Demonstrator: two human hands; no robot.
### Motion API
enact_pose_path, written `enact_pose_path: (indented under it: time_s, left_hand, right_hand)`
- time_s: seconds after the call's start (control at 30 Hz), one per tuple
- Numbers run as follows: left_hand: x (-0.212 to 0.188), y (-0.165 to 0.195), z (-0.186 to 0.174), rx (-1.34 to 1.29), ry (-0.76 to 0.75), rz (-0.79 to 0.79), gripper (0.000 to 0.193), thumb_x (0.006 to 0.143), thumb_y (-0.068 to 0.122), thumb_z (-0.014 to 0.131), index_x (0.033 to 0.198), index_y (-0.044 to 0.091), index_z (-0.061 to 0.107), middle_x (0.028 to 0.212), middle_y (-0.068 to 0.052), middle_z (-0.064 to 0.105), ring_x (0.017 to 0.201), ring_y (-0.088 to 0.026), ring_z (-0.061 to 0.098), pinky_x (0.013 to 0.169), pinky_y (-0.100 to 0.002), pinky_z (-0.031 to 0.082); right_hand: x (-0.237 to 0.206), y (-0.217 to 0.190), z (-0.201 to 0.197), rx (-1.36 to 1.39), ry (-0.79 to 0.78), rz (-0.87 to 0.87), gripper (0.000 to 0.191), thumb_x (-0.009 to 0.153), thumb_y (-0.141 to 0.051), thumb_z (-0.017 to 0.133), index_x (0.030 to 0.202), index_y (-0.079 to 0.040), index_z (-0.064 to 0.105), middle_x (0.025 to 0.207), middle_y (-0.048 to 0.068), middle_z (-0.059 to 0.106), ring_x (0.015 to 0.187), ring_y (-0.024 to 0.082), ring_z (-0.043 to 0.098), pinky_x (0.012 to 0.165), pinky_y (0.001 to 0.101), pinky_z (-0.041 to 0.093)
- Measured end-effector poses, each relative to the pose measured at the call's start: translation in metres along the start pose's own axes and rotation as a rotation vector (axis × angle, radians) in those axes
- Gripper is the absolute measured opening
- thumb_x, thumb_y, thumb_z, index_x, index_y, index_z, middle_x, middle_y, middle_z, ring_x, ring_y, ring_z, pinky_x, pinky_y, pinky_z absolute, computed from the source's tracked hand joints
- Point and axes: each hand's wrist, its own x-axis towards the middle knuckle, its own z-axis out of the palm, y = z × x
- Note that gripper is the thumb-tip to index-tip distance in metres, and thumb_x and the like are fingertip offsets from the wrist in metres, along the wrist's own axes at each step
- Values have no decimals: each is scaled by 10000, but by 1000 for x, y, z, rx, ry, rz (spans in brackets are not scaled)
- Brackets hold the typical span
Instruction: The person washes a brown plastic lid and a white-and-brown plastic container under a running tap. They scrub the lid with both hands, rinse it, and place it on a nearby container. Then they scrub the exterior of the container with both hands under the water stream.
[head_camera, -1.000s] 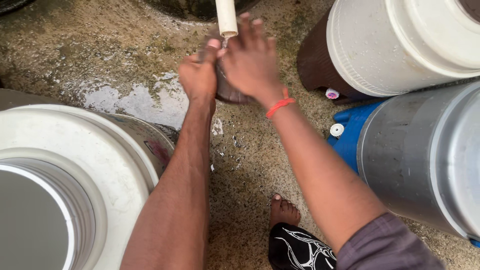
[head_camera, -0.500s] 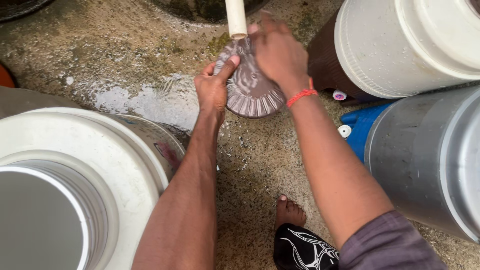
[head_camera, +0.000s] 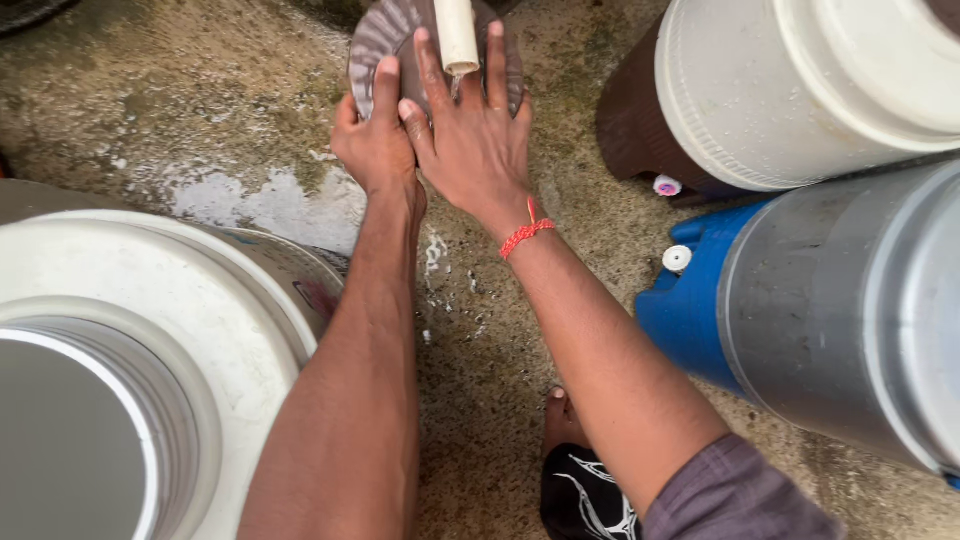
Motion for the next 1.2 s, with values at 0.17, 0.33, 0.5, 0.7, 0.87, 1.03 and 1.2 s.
enact_pose_path:
  time_s: [0.17, 0.33, 0.5, 0.7, 0.87, 1.03, 1.2]
  left_hand:
    - [2, 7, 7, 192, -143, -150, 454, 757, 289, 875, 1029, -46, 734, 876, -124, 754, 688, -181, 736, 579, -358, 642]
    - [-22, 16, 1, 398, -468, -387, 425, 755, 344, 827, 1020, 20, 754, 769, -101, 778, 544, -169, 719, 523, -328, 631]
    - [-25, 22, -2, 384, -416, -444, 447, 725, 424, 863, 960, 47, 804, 748, -102, 808, 535, -167, 747, 528, -354, 638]
    - [-7, 0, -4, 972, -140, -19, 643, 856, 548, 800, 1245, 53, 673, 1041, -180, 732, 924, -324, 706, 793, -478, 542]
    - [-14, -25, 7, 716, -75, -149, 739, 931, 613, 646, 1399, 44, 585, 1253, -169, 725, 1095, -315, 689, 957, -492, 539]
    - [-13, -14, 5, -85, -119, -696, 947, 809, 800, 556, 1439, 94, 513, 1183, -186, 646, 911, -294, 669, 724, -562, 622]
    - [-16, 1, 3, -82, -234, -475, 877, 745, 505, 854, 1288, -140, 613, 1041, -225, 649, 862, -343, 678, 727, -507, 635]
  right_hand:
    - [5, 24, -17, 91, 84, 54, 882, 985, -695, 618, 1642, -290, 191, 1656, 242, 193, 1451, 556, 309, 978, 556, 533]
    - [2, 92, -46, 991, -396, 429, 1011, 781, -518, 849, 1507, 12, 386, 1097, 179, 782, 983, 249, 792, 871, 375, 641]
    - [4, 102, -32, 1441, -567, 701, 493, 803, -291, 836, 1142, 30, 678, 949, 122, 793, 832, 219, 789, 736, 367, 651]
    - [6, 63, 0, 1743, -134, 798, 391, 805, -198, 876, 1007, 85, 698, 910, 173, 784, 739, 232, 770, 672, 383, 663]
    - [0, 43, 10, 1873, 306, 899, 281, 853, -199, 836, 961, -57, 619, 976, 111, 760, 894, 235, 739, 708, 373, 666]
    - [-8, 57, 11, 1532, -106, 132, 368, 692, -26, 809, 986, -132, 613, 1149, 45, 723, 1081, 190, 717, 810, 403, 618]
    - [-21, 65, 25, 1488, -223, 134, 231, 902, -226, 726, 1032, -35, 724, 1163, 157, 744, 1144, 270, 667, 1069, 490, 492]
